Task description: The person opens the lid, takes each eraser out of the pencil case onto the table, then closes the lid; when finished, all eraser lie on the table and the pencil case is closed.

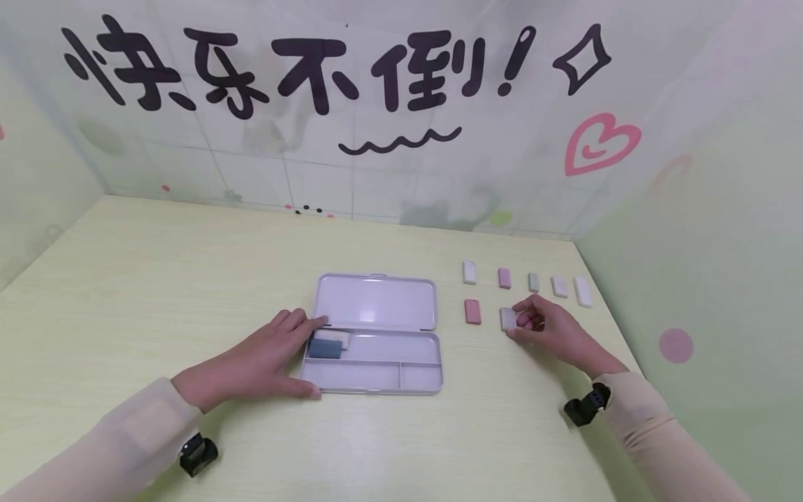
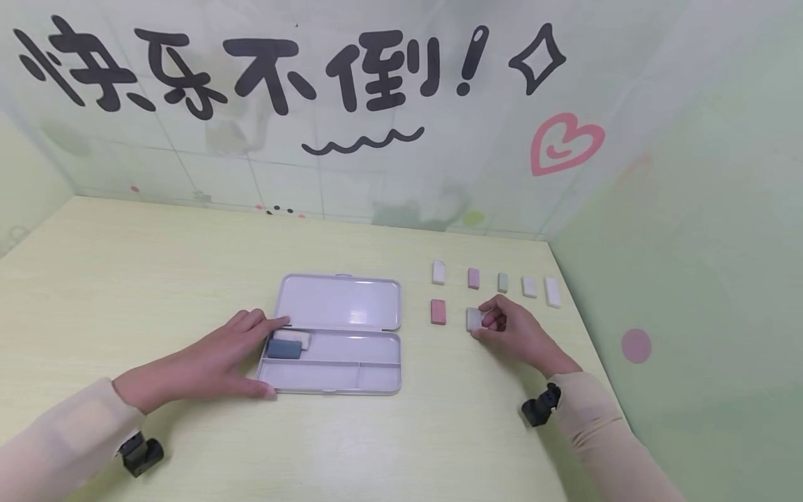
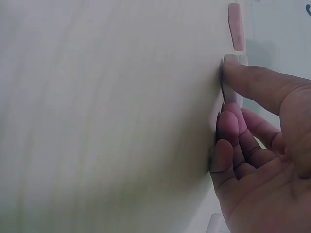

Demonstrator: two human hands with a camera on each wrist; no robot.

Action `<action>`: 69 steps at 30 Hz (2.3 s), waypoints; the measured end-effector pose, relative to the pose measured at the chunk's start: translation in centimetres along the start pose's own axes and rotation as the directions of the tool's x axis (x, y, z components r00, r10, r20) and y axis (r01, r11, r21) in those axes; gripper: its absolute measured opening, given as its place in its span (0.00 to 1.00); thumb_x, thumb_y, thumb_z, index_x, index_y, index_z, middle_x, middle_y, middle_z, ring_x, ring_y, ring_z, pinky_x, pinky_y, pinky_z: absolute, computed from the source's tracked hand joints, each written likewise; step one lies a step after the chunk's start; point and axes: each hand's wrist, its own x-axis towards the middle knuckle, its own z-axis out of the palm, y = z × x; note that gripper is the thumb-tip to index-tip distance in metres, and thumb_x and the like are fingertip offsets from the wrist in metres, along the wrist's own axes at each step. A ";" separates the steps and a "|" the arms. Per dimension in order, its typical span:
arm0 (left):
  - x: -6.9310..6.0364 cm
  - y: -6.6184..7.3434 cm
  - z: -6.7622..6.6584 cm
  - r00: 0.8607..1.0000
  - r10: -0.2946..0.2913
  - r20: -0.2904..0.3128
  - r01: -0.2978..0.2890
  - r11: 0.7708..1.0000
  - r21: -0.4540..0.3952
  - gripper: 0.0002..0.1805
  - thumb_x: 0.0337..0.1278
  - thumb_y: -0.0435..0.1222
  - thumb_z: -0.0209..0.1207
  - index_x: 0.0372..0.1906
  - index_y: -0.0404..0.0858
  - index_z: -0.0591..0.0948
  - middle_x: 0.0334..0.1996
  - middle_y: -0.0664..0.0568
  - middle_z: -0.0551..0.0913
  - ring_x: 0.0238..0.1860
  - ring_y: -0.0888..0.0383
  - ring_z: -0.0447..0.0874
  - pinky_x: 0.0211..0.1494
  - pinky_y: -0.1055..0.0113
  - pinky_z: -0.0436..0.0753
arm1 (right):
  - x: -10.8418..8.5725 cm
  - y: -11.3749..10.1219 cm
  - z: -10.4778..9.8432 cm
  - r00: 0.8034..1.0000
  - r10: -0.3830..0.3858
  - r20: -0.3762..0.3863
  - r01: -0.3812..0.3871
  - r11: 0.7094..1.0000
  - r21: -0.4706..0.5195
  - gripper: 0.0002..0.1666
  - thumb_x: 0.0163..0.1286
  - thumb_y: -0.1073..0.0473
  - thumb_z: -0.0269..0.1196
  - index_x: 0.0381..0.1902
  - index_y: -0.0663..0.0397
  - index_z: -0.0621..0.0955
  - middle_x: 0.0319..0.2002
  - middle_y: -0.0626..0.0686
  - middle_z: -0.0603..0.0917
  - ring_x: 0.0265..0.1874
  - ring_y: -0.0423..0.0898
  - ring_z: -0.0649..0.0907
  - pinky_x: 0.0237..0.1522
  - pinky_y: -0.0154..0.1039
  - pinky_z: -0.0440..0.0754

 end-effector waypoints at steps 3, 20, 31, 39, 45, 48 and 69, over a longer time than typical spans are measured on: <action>0.1 0.0 0.0 1.000 0.002 -0.001 -0.002 1.000 0.000 0.58 0.46 0.63 0.75 0.74 0.31 0.69 0.49 0.53 0.73 0.50 0.56 0.67 0.53 0.59 0.76 | 0.0 -0.1 0.0 1.000 0.000 0.006 0.000 1.000 0.006 0.24 0.69 0.59 0.72 0.56 0.66 0.79 0.40 0.56 0.84 0.37 0.40 0.78 0.39 0.30 0.76; 0.3 0.0 0.2 1.000 0.006 0.008 -0.006 1.000 0.001 0.57 0.46 0.63 0.75 0.74 0.31 0.69 0.49 0.53 0.73 0.50 0.56 0.66 0.53 0.60 0.76 | -0.1 0.4 -0.2 1.000 0.014 0.026 -0.013 1.000 -0.015 0.27 0.70 0.58 0.71 0.61 0.66 0.77 0.39 0.54 0.83 0.36 0.41 0.78 0.39 0.30 0.77; 0.4 0.0 0.2 1.000 0.009 0.007 -0.009 1.000 -0.004 0.58 0.46 0.63 0.75 0.74 0.31 0.69 0.49 0.53 0.72 0.50 0.56 0.66 0.53 0.59 0.76 | -0.2 -2.2 0.2 0.999 -0.008 -0.050 0.005 0.998 -0.059 0.28 0.77 0.52 0.65 0.64 0.67 0.75 0.43 0.58 0.85 0.42 0.48 0.83 0.43 0.38 0.81; 0.3 -0.1 0.2 1.000 -0.001 0.005 0.001 1.000 0.001 0.58 0.45 0.64 0.76 0.74 0.31 0.70 0.50 0.53 0.73 0.51 0.56 0.67 0.54 0.59 0.76 | 1.0 -7.9 3.2 0.941 -0.336 -0.029 0.331 0.937 -0.114 0.17 0.73 0.64 0.67 0.57 0.65 0.81 0.46 0.55 0.87 0.45 0.48 0.85 0.50 0.44 0.86; 0.3 -0.2 0.1 1.000 -0.002 0.004 0.002 1.000 0.006 0.57 0.44 0.64 0.76 0.73 0.32 0.70 0.49 0.53 0.73 0.51 0.56 0.68 0.54 0.59 0.76 | 1.8 -13.1 5.8 0.861 -0.481 0.164 0.506 0.842 -0.187 0.19 0.74 0.61 0.66 0.60 0.58 0.82 0.53 0.53 0.87 0.53 0.46 0.86 0.59 0.44 0.85; 0.4 -0.2 0.1 1.000 0.000 -0.004 0.000 1.000 -0.001 0.57 0.44 0.64 0.76 0.73 0.33 0.71 0.50 0.53 0.73 0.50 0.56 0.67 0.53 0.59 0.76 | 2.1 -14.9 7.1 0.818 -0.522 0.243 0.571 0.789 -0.227 0.19 0.75 0.59 0.66 0.62 0.54 0.82 0.55 0.50 0.86 0.55 0.44 0.85 0.60 0.40 0.84; 0.7 -0.3 -0.3 1.000 -0.006 0.026 0.007 0.999 -0.045 0.53 0.43 0.64 0.76 0.69 0.36 0.73 0.48 0.56 0.74 0.49 0.58 0.66 0.53 0.61 0.75 | 4.5 -21.3 11.7 0.655 -0.586 0.477 0.740 0.626 -0.247 0.30 0.78 0.67 0.57 0.74 0.44 0.74 0.68 0.42 0.80 0.63 0.40 0.78 0.66 0.30 0.77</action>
